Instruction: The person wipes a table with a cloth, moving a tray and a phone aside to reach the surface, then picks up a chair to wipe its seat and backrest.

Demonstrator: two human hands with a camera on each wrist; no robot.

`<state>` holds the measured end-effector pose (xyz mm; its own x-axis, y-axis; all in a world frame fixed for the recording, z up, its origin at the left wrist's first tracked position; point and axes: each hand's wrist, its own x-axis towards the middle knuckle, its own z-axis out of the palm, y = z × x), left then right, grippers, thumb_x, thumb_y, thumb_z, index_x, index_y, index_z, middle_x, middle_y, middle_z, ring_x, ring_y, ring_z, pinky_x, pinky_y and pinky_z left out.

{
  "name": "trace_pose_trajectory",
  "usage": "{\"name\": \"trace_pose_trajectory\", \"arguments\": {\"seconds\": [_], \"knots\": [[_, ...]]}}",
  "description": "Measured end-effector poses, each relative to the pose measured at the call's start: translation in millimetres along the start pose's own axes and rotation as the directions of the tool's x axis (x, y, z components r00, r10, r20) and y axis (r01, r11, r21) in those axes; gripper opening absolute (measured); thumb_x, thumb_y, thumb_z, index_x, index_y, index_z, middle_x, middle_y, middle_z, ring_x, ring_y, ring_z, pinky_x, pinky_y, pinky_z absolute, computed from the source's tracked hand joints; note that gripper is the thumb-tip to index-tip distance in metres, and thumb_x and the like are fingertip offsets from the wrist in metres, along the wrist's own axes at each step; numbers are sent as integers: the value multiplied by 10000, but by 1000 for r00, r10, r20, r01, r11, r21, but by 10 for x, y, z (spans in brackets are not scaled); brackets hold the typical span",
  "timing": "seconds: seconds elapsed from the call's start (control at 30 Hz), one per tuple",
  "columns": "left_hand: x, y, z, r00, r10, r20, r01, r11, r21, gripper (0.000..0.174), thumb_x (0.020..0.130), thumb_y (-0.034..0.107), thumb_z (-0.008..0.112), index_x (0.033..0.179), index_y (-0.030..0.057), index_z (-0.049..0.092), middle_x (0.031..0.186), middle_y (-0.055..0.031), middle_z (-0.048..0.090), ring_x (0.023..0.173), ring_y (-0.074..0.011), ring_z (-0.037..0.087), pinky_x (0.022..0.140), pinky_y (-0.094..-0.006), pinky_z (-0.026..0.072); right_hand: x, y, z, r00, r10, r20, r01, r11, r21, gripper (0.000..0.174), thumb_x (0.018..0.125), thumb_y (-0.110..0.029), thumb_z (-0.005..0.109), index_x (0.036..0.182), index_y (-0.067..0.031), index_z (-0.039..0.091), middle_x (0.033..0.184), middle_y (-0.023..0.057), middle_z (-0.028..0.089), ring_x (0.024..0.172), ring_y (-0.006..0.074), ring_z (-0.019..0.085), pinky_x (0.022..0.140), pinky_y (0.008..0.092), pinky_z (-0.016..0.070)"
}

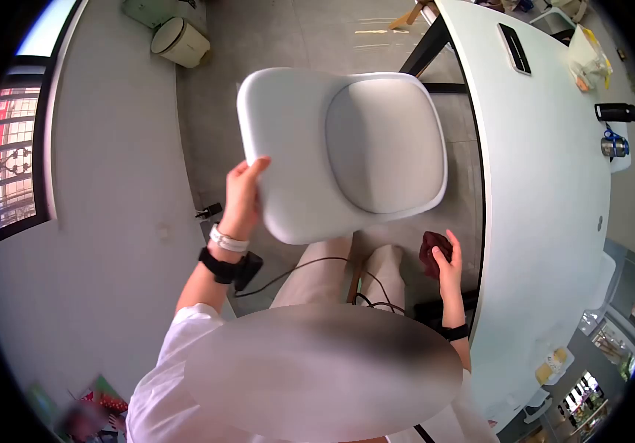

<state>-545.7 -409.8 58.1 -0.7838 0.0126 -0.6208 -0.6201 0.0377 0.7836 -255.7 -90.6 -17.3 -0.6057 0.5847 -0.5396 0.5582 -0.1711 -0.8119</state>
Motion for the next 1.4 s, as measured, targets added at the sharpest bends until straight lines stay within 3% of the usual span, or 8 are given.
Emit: {"name": "trace_pose_trajectory", "arguments": {"seconds": [0.43,0.53,0.63,0.7,0.8,0.93,1.1,1.4], "knots": [[-124,-195,-1458,935,250,-253,-166,936,311,412,899,234,597,1211,-4,471,908,-73,589,882,-137,572,775,-265,466,2096,-527,1717,982,-68,175,80,995,-63,355,830,-202,677,1143,-70,573,1044,81,608,918,181,585,830,300,465],[-587,-293,-1031,764,489,-421,-107,740,664,486,908,225,580,1307,13,401,1171,-142,502,1081,-225,509,903,-340,417,3046,-406,2256,733,-665,144,647,616,-450,284,826,-245,674,1081,-122,653,1169,147,557,1074,290,540,905,370,444],[-524,-644,-834,462,745,-480,-18,549,835,504,903,216,578,1331,27,390,1370,-169,373,1220,-311,420,1014,-425,323,3770,-207,3013,829,-557,53,492,681,-542,456,856,-280,621,1260,-100,511,1242,163,521,1182,346,456,981,431,376],[-449,-692,-710,264,889,-375,167,341,925,498,895,209,585,1323,28,406,1446,-159,297,1292,-355,351,1073,-459,244,3817,66,3339,576,-807,-128,532,489,-691,469,849,-242,623,1255,-51,483,1240,166,522,1200,374,428,1002,465,339],[-578,-1156,-9,543,817,-194,-83,282,956,533,817,130,618,1305,39,426,1405,-194,364,1300,-414,326,1088,-522,191,3739,94,3395,568,-812,-131,594,515,-618,388,814,-179,644,1150,-24,527,1235,170,526,1206,384,416,1005,482,325],[-263,-2463,537,958,280,-68,-193,799,570,459,810,141,615,1221,-11,477,1284,-196,484,1128,-368,498,939,-393,423,3330,170,4242,329,-900,287,870,171,-463,296,836,-180,608,1096,-45,560,1159,138,570,1181,337,454,977,460,363],[-119,-3348,467,915,-395,-83,400,915,53,398,864,269,580,1121,-31,532,1050,-160,603,1018,-304,550,843,-350,443,2381,503,4767,294,-711,639,919,28,-392,249,835,-120,566,1074,-53,572,1168,120,566,1203,311,451,936,459,400],[127,-3246,532,881,-472,15,446,821,-356,148,843,159,537,890,19,546,821,-50,540,755,-166,523,775,-329,468,1228,1150,3430,-60,-104,993,996,-65,53,285,763,-142,537,1035,-73,590,1189,71,544,1194,229,425,948,484,339]]}}
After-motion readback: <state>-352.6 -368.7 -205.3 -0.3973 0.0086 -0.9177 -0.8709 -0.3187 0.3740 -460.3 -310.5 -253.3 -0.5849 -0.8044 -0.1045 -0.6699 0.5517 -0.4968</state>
